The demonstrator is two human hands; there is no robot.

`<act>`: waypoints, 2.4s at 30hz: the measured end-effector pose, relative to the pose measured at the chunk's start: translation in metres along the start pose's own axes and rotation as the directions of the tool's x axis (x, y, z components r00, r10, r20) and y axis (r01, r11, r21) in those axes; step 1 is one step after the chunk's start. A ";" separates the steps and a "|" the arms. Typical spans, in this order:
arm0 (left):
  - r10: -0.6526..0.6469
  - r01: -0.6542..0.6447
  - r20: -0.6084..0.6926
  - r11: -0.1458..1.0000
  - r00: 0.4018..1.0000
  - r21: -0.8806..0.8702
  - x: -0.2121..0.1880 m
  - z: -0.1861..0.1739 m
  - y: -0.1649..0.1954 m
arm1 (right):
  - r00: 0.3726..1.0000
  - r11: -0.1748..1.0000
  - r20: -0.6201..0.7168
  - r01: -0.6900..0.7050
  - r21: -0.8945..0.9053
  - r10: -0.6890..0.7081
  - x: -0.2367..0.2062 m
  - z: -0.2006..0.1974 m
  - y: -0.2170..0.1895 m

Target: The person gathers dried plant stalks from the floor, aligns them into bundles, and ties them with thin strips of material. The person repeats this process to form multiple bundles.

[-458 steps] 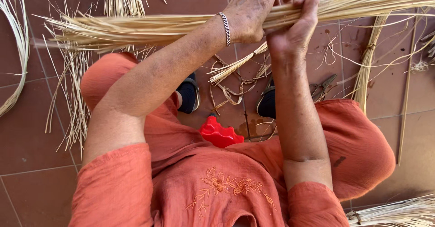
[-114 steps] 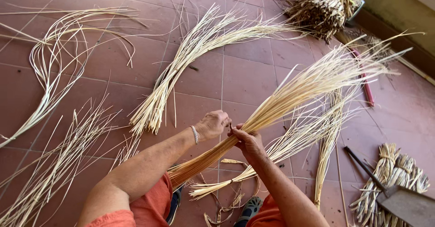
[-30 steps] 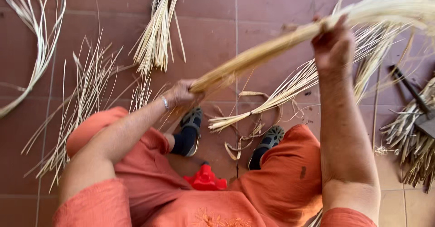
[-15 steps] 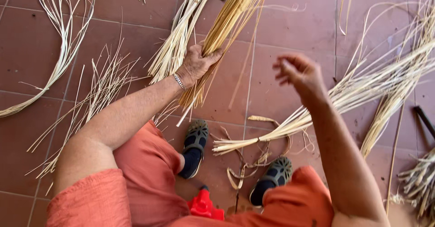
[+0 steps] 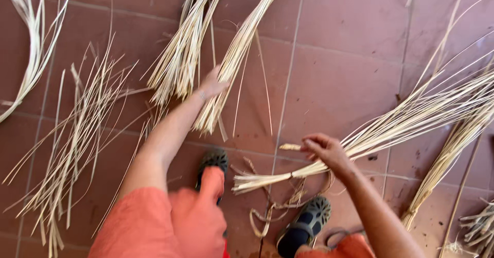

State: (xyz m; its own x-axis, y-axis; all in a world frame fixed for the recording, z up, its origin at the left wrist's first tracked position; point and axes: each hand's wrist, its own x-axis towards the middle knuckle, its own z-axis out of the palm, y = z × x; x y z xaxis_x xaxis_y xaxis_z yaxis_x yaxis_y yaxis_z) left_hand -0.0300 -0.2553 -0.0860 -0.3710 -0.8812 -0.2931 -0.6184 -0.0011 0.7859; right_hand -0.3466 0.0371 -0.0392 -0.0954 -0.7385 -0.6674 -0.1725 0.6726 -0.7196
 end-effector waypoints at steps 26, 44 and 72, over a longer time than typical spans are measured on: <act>0.174 0.190 -0.525 0.801 0.833 0.568 0.028 -0.055 -0.073 | 0.930 0.927 0.034 -0.366 0.083 0.365 -0.018 -0.013 0.108; 0.446 -0.279 -0.144 0.749 0.884 0.601 0.006 0.070 -0.048 | 0.914 0.910 0.039 -0.405 0.086 0.403 -0.008 -0.008 0.111; 0.515 -0.463 -0.475 0.856 0.714 0.231 0.015 0.023 -0.037 | 0.891 0.894 -0.078 -0.441 0.077 0.447 -0.035 -0.008 0.125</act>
State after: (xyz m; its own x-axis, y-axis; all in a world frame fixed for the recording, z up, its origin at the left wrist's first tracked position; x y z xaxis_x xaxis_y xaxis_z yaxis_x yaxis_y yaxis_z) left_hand -0.0289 -0.2570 -0.1319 -0.2538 -0.8541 0.4539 -0.5173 0.5164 0.6825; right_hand -0.3722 0.1466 -0.1039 -0.2388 -0.3612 -0.9014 -0.0363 0.9309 -0.3634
